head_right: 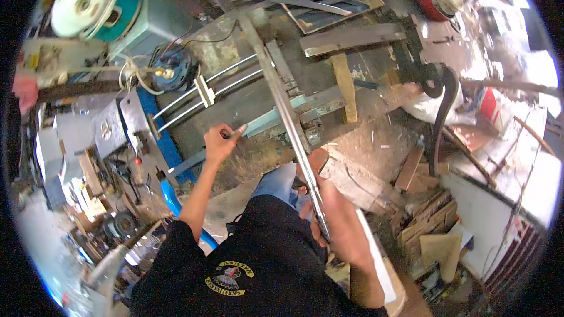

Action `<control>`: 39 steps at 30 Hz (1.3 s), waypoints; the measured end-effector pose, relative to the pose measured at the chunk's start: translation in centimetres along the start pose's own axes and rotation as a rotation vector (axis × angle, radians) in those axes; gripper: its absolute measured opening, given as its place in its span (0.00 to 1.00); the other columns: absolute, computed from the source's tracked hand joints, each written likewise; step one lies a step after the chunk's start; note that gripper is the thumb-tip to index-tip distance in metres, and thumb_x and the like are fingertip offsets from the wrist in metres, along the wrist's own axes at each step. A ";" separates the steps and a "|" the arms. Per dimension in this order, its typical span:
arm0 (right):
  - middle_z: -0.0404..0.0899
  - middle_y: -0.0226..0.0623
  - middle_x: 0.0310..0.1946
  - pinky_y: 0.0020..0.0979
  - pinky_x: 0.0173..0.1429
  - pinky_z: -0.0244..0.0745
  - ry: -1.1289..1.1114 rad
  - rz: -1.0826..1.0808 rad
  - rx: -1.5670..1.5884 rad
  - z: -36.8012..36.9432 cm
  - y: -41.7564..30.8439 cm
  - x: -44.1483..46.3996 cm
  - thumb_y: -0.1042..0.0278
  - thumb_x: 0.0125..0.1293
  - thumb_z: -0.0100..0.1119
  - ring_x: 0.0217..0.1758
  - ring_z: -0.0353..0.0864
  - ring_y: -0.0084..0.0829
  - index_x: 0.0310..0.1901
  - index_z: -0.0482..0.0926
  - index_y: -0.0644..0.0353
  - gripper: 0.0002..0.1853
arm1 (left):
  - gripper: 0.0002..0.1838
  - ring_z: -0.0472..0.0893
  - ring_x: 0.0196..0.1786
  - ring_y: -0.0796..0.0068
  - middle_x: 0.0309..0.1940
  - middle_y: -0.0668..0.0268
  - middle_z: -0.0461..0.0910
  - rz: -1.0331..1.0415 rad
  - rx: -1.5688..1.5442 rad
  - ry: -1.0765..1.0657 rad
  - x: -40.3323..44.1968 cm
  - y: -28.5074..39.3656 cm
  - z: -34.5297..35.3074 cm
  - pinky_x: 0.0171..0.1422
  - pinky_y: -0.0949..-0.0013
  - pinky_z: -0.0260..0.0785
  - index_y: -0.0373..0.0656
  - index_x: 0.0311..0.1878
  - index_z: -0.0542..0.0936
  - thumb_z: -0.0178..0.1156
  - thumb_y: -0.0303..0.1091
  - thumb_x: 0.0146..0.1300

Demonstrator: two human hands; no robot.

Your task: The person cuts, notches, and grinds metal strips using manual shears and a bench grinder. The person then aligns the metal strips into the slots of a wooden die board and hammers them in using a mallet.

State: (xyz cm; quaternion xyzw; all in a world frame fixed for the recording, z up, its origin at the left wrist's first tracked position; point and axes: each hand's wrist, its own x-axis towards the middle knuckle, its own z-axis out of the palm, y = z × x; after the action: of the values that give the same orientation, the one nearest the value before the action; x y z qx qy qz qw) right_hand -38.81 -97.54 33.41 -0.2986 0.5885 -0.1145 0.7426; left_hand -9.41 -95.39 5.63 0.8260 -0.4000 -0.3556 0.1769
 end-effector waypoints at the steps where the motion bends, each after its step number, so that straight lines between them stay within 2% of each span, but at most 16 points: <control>1: 0.80 0.37 0.33 0.29 0.36 0.73 0.095 0.068 -0.262 1.5 -2.1 -0.3 0.46 0.80 0.44 0.31 0.79 0.28 0.65 0.73 0.66 0.29 | 0.29 0.77 0.25 0.74 0.19 0.63 0.79 0.018 0.014 -0.038 0.3 0.7 0.5 0.32 0.67 0.71 0.37 0.25 0.81 0.78 0.57 0.52; 2: 0.75 0.35 0.26 0.25 0.34 0.67 0.128 -0.088 -0.320 2.0 -2.1 -0.2 0.52 0.80 0.48 0.29 0.75 0.25 0.62 0.73 0.66 0.24 | 0.27 0.79 0.25 0.72 0.22 0.61 0.82 0.091 0.019 0.013 0.7 1.1 1.4 0.32 0.65 0.72 0.37 0.27 0.82 0.78 0.56 0.51; 3: 0.75 0.40 0.24 0.28 0.34 0.69 0.137 0.019 -0.323 2.2 -3.7 -0.7 0.52 0.78 0.53 0.28 0.77 0.27 0.62 0.72 0.68 0.25 | 0.26 0.82 0.24 0.70 0.24 0.60 0.84 0.165 0.022 0.060 1.0 1.6 2.1 0.32 0.64 0.73 0.37 0.29 0.84 0.79 0.54 0.50; 5: 0.77 0.47 0.23 0.36 0.33 0.74 0.146 -0.037 -0.462 3.3 -7.3 -1.6 0.53 0.75 0.58 0.28 0.83 0.35 0.59 0.73 0.69 0.24 | 0.26 0.81 0.25 0.70 0.26 0.59 0.85 0.194 0.023 -0.008 1.7 2.3 2.5 0.33 0.62 0.74 0.37 0.34 0.85 0.80 0.52 0.49; 7: 0.79 0.55 0.24 0.44 0.33 0.78 0.135 0.087 -0.464 3.8 -9.5 -1.6 0.54 0.73 0.62 0.30 0.87 0.50 0.55 0.73 0.70 0.24 | 0.27 0.81 0.25 0.69 0.27 0.59 0.85 0.207 -0.028 -0.087 2.4 1.8 3.0 0.33 0.62 0.74 0.35 0.34 0.85 0.80 0.53 0.49; 8: 0.78 0.48 0.18 0.41 0.33 0.79 0.234 0.034 -0.514 4.2 -8.9 -1.6 0.55 0.69 0.67 0.24 0.86 0.45 0.54 0.77 0.68 0.24 | 0.23 0.80 0.24 0.74 0.24 0.60 0.83 0.167 -0.029 -0.143 2.6 1.7 3.3 0.31 0.66 0.72 0.34 0.33 0.84 0.81 0.46 0.49; 9: 0.78 0.48 0.18 0.41 0.33 0.79 0.254 0.063 -0.486 4.5 -8.9 -1.5 0.55 0.69 0.67 0.24 0.86 0.45 0.54 0.77 0.68 0.24 | 0.23 0.80 0.24 0.74 0.24 0.60 0.83 0.175 -0.015 -0.185 2.7 1.7 3.5 0.31 0.66 0.72 0.34 0.33 0.84 0.81 0.46 0.49; 11: 0.84 0.56 0.31 0.48 0.37 0.79 0.302 0.064 -0.340 4.9 -9.7 -1.5 0.62 0.75 0.59 0.35 0.86 0.57 0.56 0.74 0.63 0.16 | 0.18 0.76 0.22 0.81 0.21 0.63 0.81 0.167 -0.121 -0.167 2.8 1.9 3.4 0.28 0.71 0.68 0.34 0.33 0.84 0.81 0.38 0.49; 12: 0.84 0.55 0.32 0.41 0.38 0.80 0.273 0.181 -0.329 4.7 -10.2 -1.4 0.73 0.72 0.59 0.39 0.88 0.53 0.58 0.73 0.64 0.15 | 0.16 0.74 0.23 0.86 0.18 0.67 0.79 0.151 -0.087 -0.166 2.7 3.2 3.2 0.27 0.74 0.66 0.33 0.33 0.84 0.81 0.32 0.50; 17: 0.85 0.57 0.37 0.42 0.40 0.81 0.256 0.236 -0.374 4.5 -10.8 -0.9 0.73 0.73 0.57 0.43 0.88 0.54 0.58 0.74 0.64 0.15 | 0.17 0.76 0.26 0.86 0.21 0.70 0.81 0.148 -0.243 -0.211 2.9 4.8 3.0 0.29 0.72 0.70 0.33 0.31 0.84 0.81 0.35 0.52; 20: 0.84 0.58 0.38 0.42 0.42 0.81 0.277 0.204 -0.403 4.5 -10.8 -0.9 0.74 0.72 0.59 0.44 0.87 0.55 0.58 0.74 0.65 0.15 | 0.22 0.72 0.24 0.81 0.21 0.70 0.77 0.094 -0.287 -0.198 2.8 4.0 3.4 0.29 0.73 0.66 0.37 0.26 0.81 0.84 0.42 0.50; 23: 0.84 0.58 0.37 0.42 0.41 0.81 0.238 0.259 -0.399 4.2 -11.2 -0.7 0.74 0.72 0.59 0.43 0.87 0.56 0.57 0.74 0.65 0.15 | 0.21 0.72 0.24 0.81 0.21 0.71 0.77 0.090 -0.429 -0.233 3.1 3.0 4.1 0.30 0.74 0.66 0.37 0.26 0.81 0.83 0.40 0.51; 25: 0.83 0.57 0.36 0.43 0.41 0.81 0.237 0.263 -0.402 4.2 -11.3 -0.5 0.74 0.72 0.59 0.43 0.87 0.57 0.56 0.74 0.65 0.14 | 0.17 0.76 0.27 0.84 0.21 0.70 0.81 0.142 -0.344 -0.252 3.2 4.2 3.1 0.32 0.73 0.70 0.33 0.28 0.84 0.81 0.36 0.52; 28: 0.83 0.57 0.34 0.43 0.40 0.80 0.228 0.244 -0.402 4.3 -11.0 -0.6 0.74 0.71 0.59 0.41 0.86 0.58 0.55 0.74 0.65 0.13 | 0.16 0.75 0.26 0.85 0.21 0.70 0.81 0.124 -0.246 -0.231 3.1 5.4 2.5 0.31 0.74 0.69 0.33 0.28 0.84 0.81 0.36 0.52; 36: 0.81 0.59 0.32 0.44 0.34 0.78 0.235 0.221 -0.450 4.8 -11.7 -0.9 0.73 0.73 0.58 0.37 0.86 0.57 0.53 0.73 0.66 0.11 | 0.15 0.76 0.26 0.85 0.22 0.69 0.82 0.057 -0.336 -0.252 3.1 6.0 2.2 0.29 0.73 0.69 0.35 0.28 0.82 0.81 0.30 0.50; 39: 0.81 0.58 0.30 0.44 0.33 0.78 0.194 0.289 -0.479 4.6 -12.9 -0.9 0.71 0.74 0.57 0.36 0.86 0.57 0.53 0.73 0.67 0.11 | 0.14 0.78 0.26 0.83 0.22 0.65 0.83 0.191 -0.110 -0.188 3.3 3.8 2.8 0.29 0.73 0.70 0.34 0.29 0.82 0.80 0.28 0.49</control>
State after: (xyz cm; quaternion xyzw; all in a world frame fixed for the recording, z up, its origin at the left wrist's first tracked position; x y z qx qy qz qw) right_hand -32.37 -105.92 42.15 -0.3661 0.7033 0.1068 0.6000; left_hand -12.11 -100.38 4.47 0.7362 -0.4714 -0.4345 0.2168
